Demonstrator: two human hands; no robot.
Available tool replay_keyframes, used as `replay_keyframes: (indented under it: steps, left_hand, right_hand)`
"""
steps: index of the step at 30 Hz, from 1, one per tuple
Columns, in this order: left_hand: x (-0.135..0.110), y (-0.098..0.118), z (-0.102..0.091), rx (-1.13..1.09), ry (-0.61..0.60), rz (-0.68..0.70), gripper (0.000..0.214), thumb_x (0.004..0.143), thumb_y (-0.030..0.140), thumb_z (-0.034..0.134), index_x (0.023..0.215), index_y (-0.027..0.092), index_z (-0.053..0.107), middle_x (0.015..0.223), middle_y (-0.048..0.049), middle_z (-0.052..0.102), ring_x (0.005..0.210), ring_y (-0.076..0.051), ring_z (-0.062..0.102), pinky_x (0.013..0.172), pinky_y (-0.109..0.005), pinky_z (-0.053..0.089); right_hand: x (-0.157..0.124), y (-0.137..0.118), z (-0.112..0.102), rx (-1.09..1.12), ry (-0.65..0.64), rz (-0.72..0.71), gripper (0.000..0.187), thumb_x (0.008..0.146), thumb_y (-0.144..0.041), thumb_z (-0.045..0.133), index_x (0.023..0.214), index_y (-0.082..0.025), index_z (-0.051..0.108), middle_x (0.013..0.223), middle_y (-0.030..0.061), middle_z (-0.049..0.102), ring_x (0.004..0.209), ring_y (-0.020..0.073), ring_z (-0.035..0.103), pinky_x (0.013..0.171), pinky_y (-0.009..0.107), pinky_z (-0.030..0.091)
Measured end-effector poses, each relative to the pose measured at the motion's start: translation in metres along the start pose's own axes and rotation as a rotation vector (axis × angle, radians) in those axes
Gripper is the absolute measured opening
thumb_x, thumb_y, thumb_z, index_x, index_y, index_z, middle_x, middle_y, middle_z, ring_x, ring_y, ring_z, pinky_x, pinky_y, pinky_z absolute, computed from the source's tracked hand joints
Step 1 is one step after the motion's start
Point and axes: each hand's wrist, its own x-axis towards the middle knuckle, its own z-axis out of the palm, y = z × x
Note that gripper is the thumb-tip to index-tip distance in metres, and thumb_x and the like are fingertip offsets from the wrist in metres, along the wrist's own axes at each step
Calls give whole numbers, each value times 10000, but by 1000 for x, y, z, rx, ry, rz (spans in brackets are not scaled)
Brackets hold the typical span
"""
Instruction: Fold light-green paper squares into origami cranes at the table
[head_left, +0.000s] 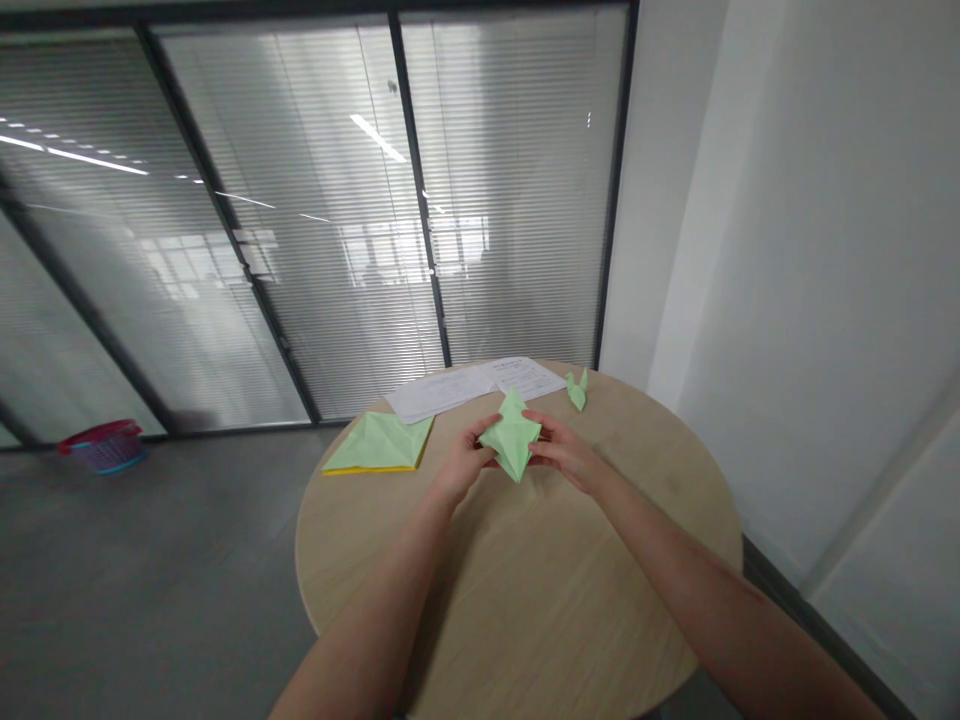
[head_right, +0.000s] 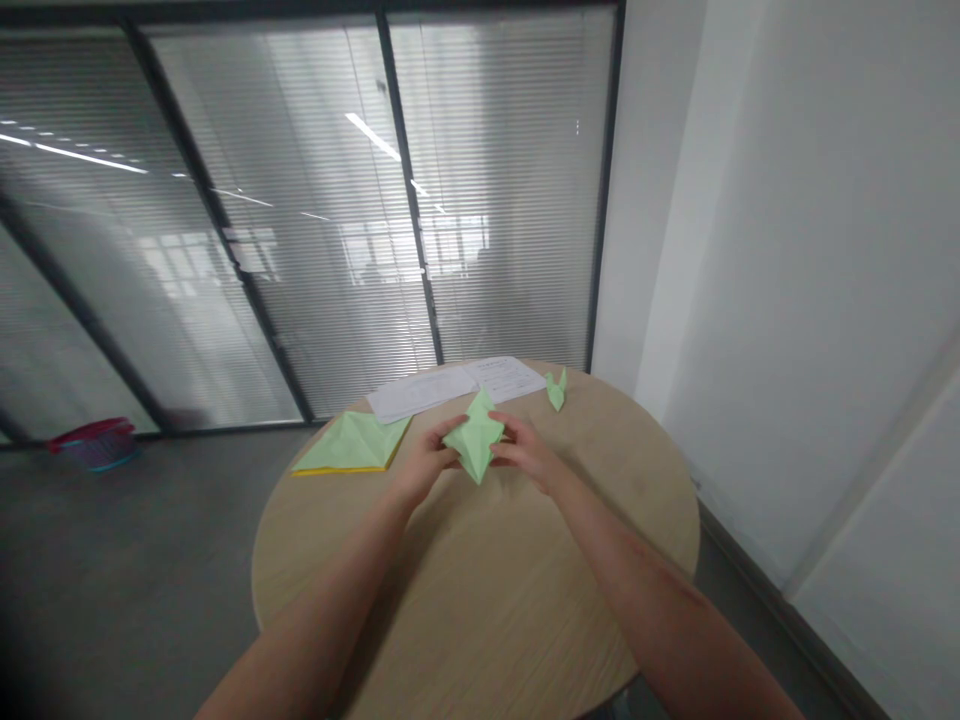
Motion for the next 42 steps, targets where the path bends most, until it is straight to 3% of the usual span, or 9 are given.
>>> replay_keyframes:
  steps: [7,17,21,25,30,34,38,42]
  left_hand:
    - [1,-3,-1,-106,7,-17,623,642,107,592,1262,161,555,1067,-101,654,834,-194,629,707,-343,549]
    - [0,0,1,-142,3,12,580,660,141,600,1240,166,575,1113,-104,651,866,-207,629,710,-353,547]
    - [1,-2,3,-8,59,66,513,694,187,617,1205,145,602,1049,-101,674,781,-184,625,669,-324,534]
    - [3,-5,3,253,147,149,392,751,223,589,1126,139,661,988,-89,698,724,-170,611,640,-291,506]
    - [3,-7,5,440,170,254,289,798,251,562,1029,157,709,994,-85,714,818,-201,628,738,-309,492]
    - [-2,-7,11,360,75,263,323,811,371,591,1019,152,704,994,-98,705,896,-226,630,736,-313,516]
    - [-9,-5,17,139,-7,189,537,874,562,419,1072,136,680,1008,-125,679,882,-233,622,624,-306,548]
    - [-10,-2,19,112,1,168,517,859,543,465,1110,132,652,981,-117,655,843,-207,605,599,-291,558]
  right_hand:
    - [0,-3,1,84,27,20,666,644,-155,674,1283,-272,526,1168,48,637,1011,235,599,826,403,530]
    - [3,2,0,110,73,2,596,645,-155,636,1228,-272,594,1153,44,655,1024,242,598,839,400,516]
    - [5,5,-1,57,114,-21,497,691,-222,658,1185,-269,617,1152,41,649,1028,227,593,864,394,503]
    - [8,10,-2,-63,197,-5,407,709,-299,670,1111,-239,648,1060,50,663,904,201,617,808,370,507]
    - [8,14,1,-233,227,-51,348,718,-396,671,993,-184,647,859,38,667,742,183,607,686,313,480]
    - [7,15,1,-389,269,-153,319,763,-407,605,977,-173,647,910,54,679,837,215,613,756,332,471]
    - [8,17,-2,-438,351,-125,353,767,-433,586,994,-170,652,966,75,691,901,247,626,788,359,479]
    - [8,18,-1,-423,351,-102,357,760,-438,600,975,-159,657,944,83,700,865,249,639,754,345,489]
